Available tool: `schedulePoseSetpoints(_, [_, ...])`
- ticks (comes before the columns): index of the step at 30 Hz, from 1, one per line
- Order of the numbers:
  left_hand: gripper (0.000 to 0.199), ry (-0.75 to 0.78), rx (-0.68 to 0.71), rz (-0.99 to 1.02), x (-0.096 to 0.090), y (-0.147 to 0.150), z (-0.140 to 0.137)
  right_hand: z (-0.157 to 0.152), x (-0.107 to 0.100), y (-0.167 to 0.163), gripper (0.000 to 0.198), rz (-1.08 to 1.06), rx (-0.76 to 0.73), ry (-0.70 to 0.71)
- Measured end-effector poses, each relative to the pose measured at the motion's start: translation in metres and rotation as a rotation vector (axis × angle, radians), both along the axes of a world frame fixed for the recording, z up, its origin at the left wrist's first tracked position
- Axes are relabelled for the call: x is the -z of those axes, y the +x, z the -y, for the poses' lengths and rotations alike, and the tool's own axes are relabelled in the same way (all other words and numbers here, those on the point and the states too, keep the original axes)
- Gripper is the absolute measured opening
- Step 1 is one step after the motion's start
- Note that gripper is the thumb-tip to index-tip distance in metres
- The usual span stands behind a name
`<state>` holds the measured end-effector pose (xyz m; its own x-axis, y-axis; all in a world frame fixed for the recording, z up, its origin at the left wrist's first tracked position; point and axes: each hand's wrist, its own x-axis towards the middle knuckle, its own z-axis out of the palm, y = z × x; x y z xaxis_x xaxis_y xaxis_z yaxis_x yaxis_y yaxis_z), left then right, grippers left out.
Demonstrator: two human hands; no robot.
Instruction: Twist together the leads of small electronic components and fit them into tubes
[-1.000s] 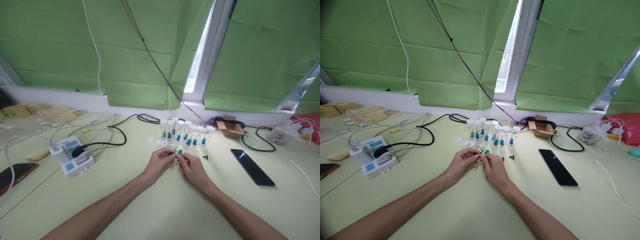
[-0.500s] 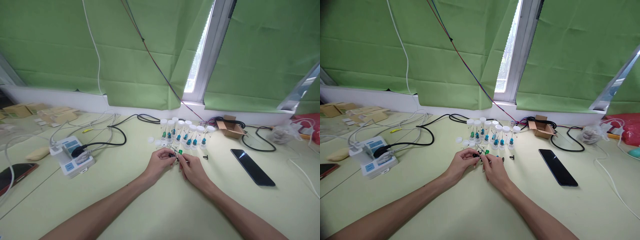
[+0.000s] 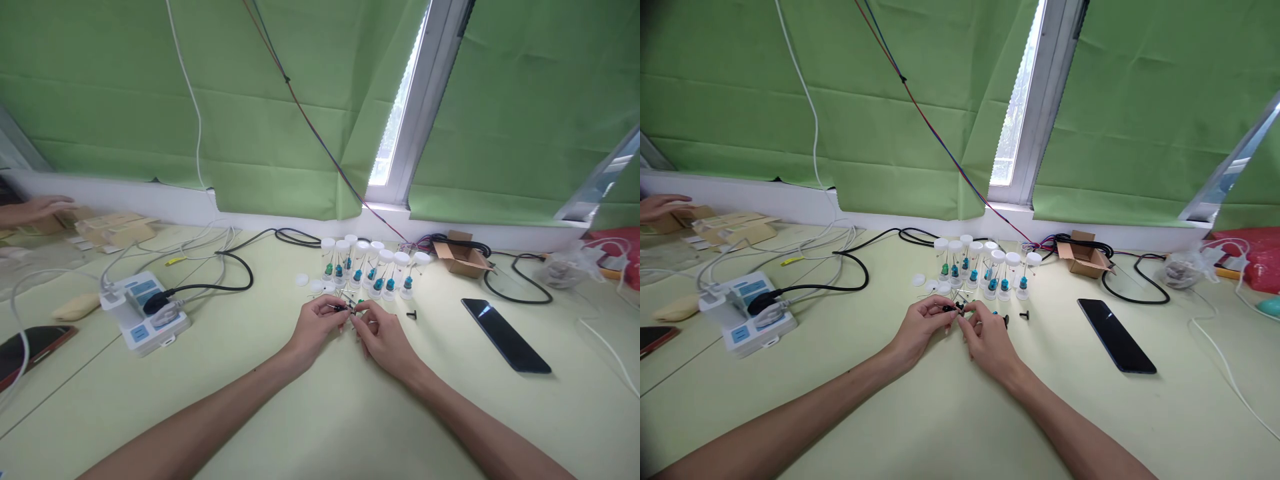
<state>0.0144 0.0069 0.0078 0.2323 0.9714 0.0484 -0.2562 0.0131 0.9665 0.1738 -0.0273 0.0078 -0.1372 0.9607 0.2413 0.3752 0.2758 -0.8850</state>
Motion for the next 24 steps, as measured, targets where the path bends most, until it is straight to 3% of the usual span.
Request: schedulePoseSetpoints(24, [0.015, 0.047, 0.053, -0.014, -0.0001, -0.0012, -0.0011, -0.0031, 0.0014, 0.0007, 0.022, 0.104, 0.026, 0.053])
